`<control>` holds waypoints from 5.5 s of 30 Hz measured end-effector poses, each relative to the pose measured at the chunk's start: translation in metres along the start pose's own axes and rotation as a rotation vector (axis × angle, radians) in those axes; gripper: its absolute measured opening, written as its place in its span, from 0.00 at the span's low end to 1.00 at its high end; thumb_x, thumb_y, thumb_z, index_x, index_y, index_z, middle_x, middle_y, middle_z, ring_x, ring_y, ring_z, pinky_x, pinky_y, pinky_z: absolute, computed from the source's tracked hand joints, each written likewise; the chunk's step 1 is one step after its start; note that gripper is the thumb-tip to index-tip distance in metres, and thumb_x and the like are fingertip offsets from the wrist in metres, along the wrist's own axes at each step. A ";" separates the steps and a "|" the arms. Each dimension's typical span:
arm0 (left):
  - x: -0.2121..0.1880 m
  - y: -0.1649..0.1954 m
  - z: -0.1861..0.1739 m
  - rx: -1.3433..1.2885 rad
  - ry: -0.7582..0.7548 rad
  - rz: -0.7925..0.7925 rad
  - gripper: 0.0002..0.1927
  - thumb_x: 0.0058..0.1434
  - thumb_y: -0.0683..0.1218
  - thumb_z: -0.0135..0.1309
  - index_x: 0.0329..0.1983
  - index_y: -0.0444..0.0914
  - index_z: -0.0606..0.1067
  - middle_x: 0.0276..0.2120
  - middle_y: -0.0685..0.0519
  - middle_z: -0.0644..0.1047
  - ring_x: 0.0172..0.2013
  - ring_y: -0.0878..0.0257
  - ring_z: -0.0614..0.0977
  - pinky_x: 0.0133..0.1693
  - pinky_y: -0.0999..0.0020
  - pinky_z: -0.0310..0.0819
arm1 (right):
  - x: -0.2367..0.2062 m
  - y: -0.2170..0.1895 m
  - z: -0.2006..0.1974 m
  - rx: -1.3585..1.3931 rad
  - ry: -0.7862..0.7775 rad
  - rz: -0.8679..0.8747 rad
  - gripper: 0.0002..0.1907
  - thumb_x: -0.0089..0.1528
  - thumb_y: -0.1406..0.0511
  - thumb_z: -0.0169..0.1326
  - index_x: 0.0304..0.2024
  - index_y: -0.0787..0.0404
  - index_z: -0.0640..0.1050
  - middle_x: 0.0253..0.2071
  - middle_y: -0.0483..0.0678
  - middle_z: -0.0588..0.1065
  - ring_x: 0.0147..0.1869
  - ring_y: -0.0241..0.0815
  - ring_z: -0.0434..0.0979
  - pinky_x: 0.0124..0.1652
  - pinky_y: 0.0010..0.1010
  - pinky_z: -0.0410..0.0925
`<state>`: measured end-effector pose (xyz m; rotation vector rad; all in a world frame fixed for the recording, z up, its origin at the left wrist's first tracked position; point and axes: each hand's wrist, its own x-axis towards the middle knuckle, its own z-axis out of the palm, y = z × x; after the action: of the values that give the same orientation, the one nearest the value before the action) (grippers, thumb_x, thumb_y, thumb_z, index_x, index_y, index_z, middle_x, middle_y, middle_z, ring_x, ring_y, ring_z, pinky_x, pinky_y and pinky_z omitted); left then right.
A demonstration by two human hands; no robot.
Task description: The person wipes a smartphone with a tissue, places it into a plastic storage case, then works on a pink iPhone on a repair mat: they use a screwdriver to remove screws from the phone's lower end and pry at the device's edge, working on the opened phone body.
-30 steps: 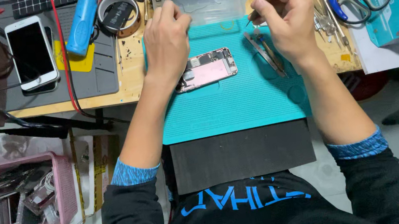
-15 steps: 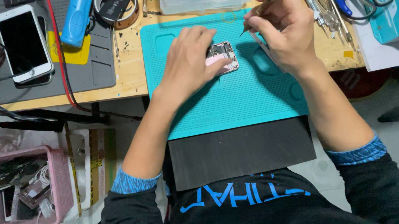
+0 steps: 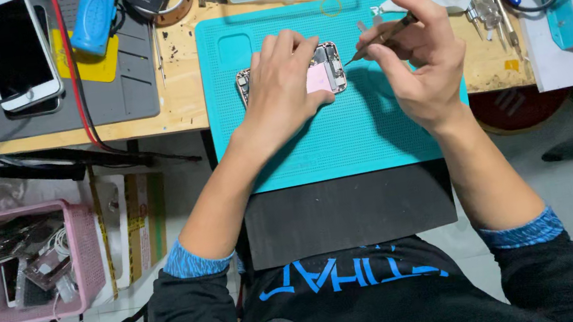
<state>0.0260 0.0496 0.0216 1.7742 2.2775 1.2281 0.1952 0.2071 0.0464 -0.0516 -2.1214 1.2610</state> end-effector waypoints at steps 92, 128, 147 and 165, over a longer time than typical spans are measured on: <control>0.001 -0.008 -0.002 -0.014 -0.029 -0.041 0.34 0.40 0.54 0.75 0.51 0.38 0.79 0.42 0.51 0.76 0.47 0.50 0.75 0.48 0.53 0.64 | 0.035 -0.023 0.012 -0.452 -0.183 -0.106 0.32 0.63 0.75 0.64 0.68 0.63 0.69 0.43 0.52 0.76 0.45 0.42 0.79 0.47 0.32 0.75; 0.002 -0.009 -0.003 0.023 -0.056 -0.041 0.35 0.40 0.55 0.76 0.51 0.38 0.79 0.42 0.50 0.76 0.47 0.49 0.75 0.46 0.52 0.65 | 0.029 -0.018 0.014 -0.483 -0.105 -0.110 0.32 0.64 0.76 0.65 0.68 0.62 0.69 0.42 0.51 0.76 0.43 0.41 0.80 0.46 0.31 0.75; 0.001 -0.009 -0.004 0.018 -0.054 -0.035 0.35 0.40 0.55 0.75 0.51 0.37 0.79 0.43 0.50 0.75 0.47 0.49 0.75 0.47 0.52 0.65 | 0.028 -0.017 0.014 -0.511 -0.137 -0.127 0.35 0.64 0.74 0.66 0.70 0.62 0.66 0.41 0.51 0.76 0.42 0.42 0.80 0.44 0.32 0.75; 0.003 -0.008 -0.004 0.028 -0.056 -0.043 0.35 0.40 0.55 0.75 0.50 0.38 0.79 0.42 0.50 0.75 0.47 0.49 0.75 0.47 0.52 0.65 | 0.028 -0.012 0.011 -0.370 -0.175 -0.079 0.36 0.66 0.77 0.61 0.73 0.59 0.62 0.42 0.51 0.77 0.45 0.40 0.83 0.50 0.30 0.77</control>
<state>0.0168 0.0490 0.0210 1.7361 2.3003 1.1307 0.1703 0.2022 0.0668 -0.0166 -2.4595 0.8408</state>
